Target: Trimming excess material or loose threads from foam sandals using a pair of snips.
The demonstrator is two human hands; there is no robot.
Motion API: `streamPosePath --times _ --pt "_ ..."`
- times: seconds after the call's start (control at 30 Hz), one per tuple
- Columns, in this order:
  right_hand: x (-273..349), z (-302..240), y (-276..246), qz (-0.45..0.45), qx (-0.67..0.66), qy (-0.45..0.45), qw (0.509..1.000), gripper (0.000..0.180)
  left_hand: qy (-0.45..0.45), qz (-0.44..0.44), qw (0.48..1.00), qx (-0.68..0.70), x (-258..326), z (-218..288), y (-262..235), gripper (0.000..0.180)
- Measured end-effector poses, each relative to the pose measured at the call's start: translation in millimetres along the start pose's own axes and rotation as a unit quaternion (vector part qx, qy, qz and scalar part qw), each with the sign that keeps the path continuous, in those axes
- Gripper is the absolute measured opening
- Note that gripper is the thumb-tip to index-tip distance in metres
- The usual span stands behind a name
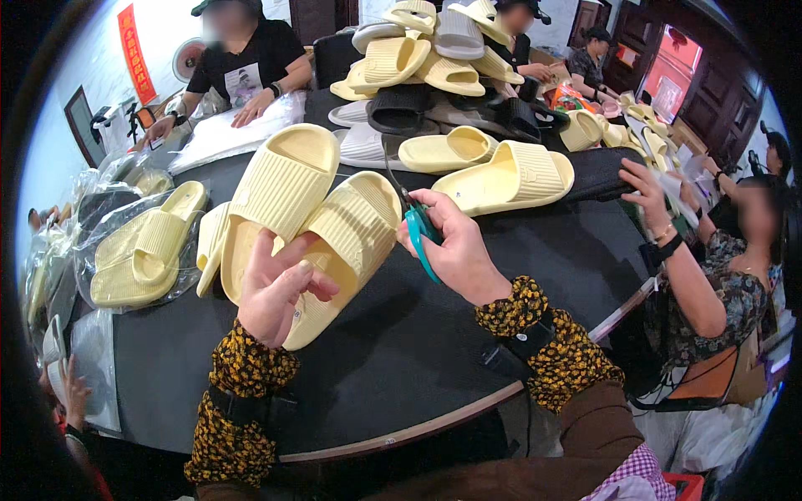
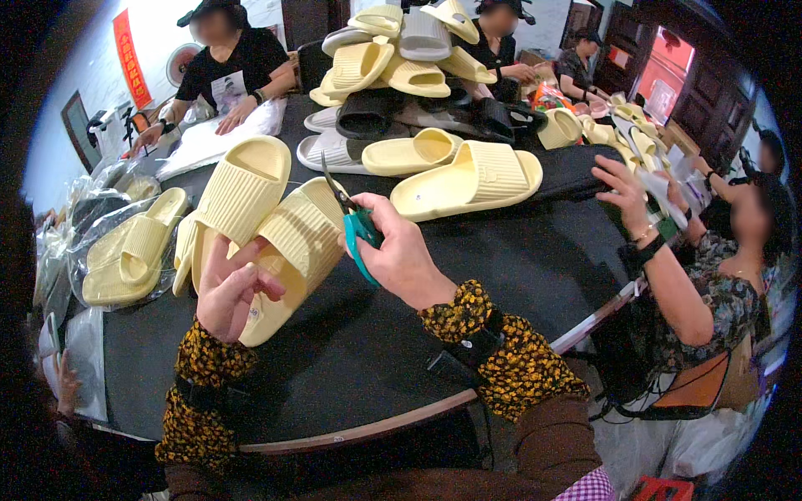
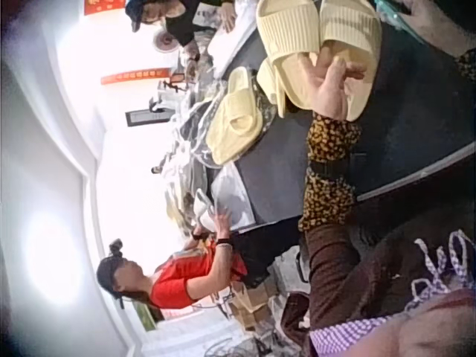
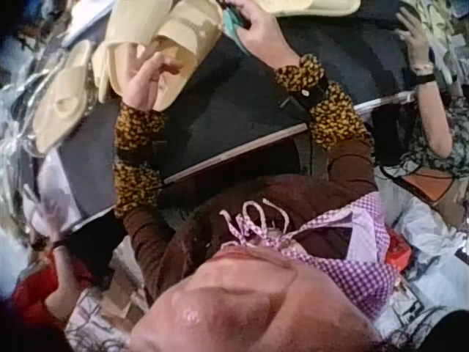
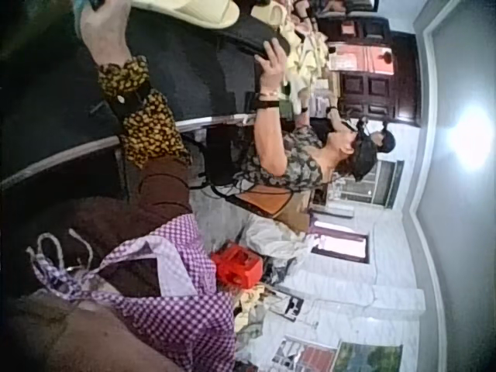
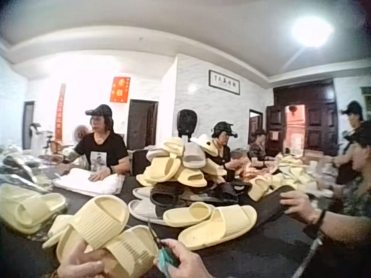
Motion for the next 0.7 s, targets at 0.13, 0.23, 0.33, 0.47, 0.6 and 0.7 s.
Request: streamPosePath --times 0.13,0.23,0.33,0.47,0.6,0.7 --pt "0.5 5.5 -2.6 -0.02 -0.002 0.024 1.0 0.04 -0.004 -0.029 1.0 -0.002 1.2 0.8 8.8 0.069" --pt "2.4 9.0 -0.5 -0.038 -0.01 0.017 0.999 0.04 0.0 -0.035 0.999 -0.001 3.5 -0.9 14.1 0.07" --pt "5.3 6.0 5.6 -0.052 -0.021 0.01 0.998 0.041 -0.011 -0.039 0.999 -0.003 2.5 -3.3 13.2 0.07" --pt "5.8 -10.4 10.3 -0.066 -0.046 0.011 0.997 0.043 -0.029 -0.031 0.999 -0.008 2.3 -3.5 10.9 0.069" --pt "5.9 -14.9 10.7 -0.081 -0.055 0.0 0.995 0.044 -0.029 -0.021 0.999 0.01 0.6 -6.3 14.0 0.067" --pt "6.8 -12.1 11.7 -0.088 -0.046 -0.012 0.995 0.045 -0.037 0.031 0.999 0.003 -0.3 -5.5 13.4 0.062"
Point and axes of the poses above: each hand's wrist, its own x-axis away from the middle knuckle, its own y-axis out of the palm, z = x × y, the point moved 2 cm from there along -x, towards the middle knuckle, and after that the axes turned 12 degrees about -y, right-handed, at the moved point
